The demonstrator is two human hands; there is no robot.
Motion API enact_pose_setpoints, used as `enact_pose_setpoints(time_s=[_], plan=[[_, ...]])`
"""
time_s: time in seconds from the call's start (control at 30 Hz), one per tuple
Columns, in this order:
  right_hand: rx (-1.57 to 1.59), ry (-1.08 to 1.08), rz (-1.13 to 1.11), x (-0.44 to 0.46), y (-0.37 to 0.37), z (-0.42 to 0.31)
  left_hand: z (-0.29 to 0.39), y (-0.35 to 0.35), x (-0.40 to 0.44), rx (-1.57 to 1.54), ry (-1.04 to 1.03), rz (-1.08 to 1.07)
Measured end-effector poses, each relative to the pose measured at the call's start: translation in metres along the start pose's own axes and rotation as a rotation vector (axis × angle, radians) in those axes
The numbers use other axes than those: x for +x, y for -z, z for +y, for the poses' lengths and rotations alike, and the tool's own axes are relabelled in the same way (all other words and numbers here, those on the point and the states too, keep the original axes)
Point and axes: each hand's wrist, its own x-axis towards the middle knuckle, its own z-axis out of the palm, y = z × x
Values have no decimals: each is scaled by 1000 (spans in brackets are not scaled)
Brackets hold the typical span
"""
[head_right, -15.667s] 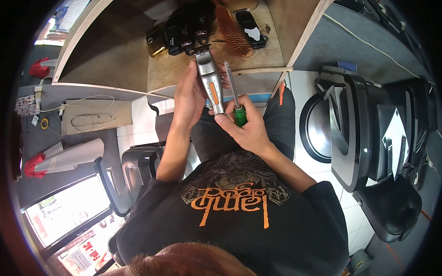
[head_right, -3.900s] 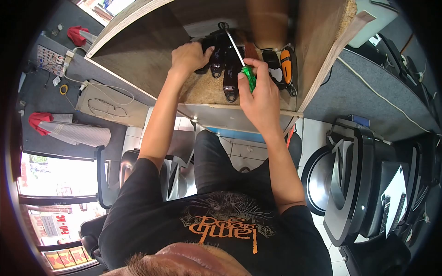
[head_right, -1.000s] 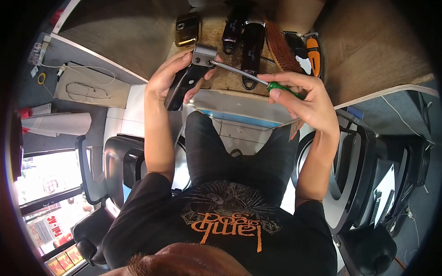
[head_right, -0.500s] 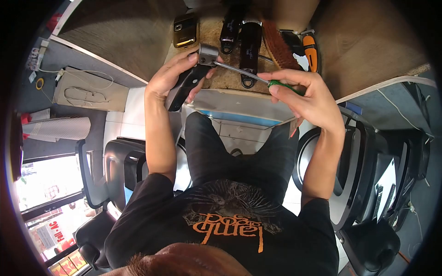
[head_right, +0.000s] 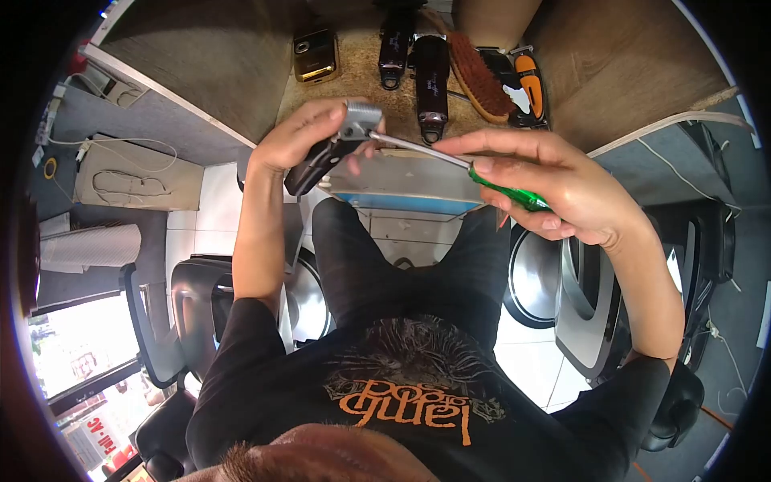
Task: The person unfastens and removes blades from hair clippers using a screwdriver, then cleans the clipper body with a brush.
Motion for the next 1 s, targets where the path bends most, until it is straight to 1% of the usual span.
enact_pose_setpoints(time_s=[0.07,0.1,0.23,0.33,0.4,0.5,0.57,0.67,0.77,0.87,0.93,1.0], plan=[[-15,7,45,3,-9,-6,7,2,-4,-63,37,52],[-24,12,67,4,-11,-9,5,3,-2,-51,6,61],[-165,-35,11,9,6,-25,9,2,0,24,47,5],[-301,0,34,16,12,-22,11,2,2,58,70,3],[-499,227,54,24,15,-8,11,3,2,51,93,12],[-785,433,143,24,6,-3,14,2,3,35,124,37],[-1077,623,203,22,1,-3,10,2,3,34,131,72],[-1660,763,332,15,-5,-3,11,2,4,13,129,95],[-1980,911,492,15,-13,7,13,1,4,-13,129,119],[-1685,824,503,15,-13,5,12,-4,4,-9,119,179],[-1621,665,506,11,-15,-5,13,-7,6,0,110,203],[-1581,633,514,11,-13,-9,13,-8,6,3,102,215]])
